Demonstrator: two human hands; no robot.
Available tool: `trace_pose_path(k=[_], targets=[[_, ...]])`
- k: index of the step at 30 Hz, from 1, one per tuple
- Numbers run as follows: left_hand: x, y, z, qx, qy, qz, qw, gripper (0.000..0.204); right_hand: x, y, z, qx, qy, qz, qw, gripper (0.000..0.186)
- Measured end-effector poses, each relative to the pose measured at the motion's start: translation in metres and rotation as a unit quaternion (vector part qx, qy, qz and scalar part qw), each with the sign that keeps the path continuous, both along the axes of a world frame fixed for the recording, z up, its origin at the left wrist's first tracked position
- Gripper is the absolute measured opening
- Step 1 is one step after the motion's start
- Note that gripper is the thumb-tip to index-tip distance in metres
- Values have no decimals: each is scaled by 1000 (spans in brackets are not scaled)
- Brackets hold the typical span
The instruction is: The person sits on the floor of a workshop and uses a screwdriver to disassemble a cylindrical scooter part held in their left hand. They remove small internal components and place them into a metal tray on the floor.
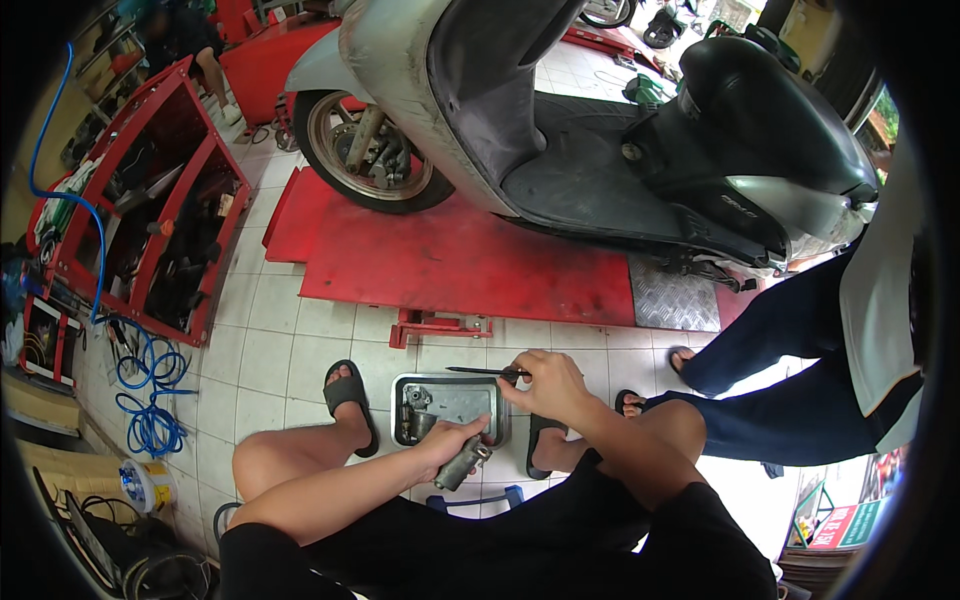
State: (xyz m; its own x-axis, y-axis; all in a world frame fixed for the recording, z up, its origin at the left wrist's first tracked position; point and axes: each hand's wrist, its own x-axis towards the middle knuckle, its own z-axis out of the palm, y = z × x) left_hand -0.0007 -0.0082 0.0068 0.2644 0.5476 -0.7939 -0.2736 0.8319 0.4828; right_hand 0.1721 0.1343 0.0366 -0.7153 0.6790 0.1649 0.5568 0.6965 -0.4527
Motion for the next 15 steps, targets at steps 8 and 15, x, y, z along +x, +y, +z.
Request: trace_pose_path(k=[8, 15], targets=[[-4, 0, -7, -4, 3, -1, 1000, 57, -5, 1, 1, 13, 11, 15, 1000, 28], [-9, 1, -18, -18, -28, 10, 999, 57, -11, 3, 3, -9, -17, 11, 1000, 33]])
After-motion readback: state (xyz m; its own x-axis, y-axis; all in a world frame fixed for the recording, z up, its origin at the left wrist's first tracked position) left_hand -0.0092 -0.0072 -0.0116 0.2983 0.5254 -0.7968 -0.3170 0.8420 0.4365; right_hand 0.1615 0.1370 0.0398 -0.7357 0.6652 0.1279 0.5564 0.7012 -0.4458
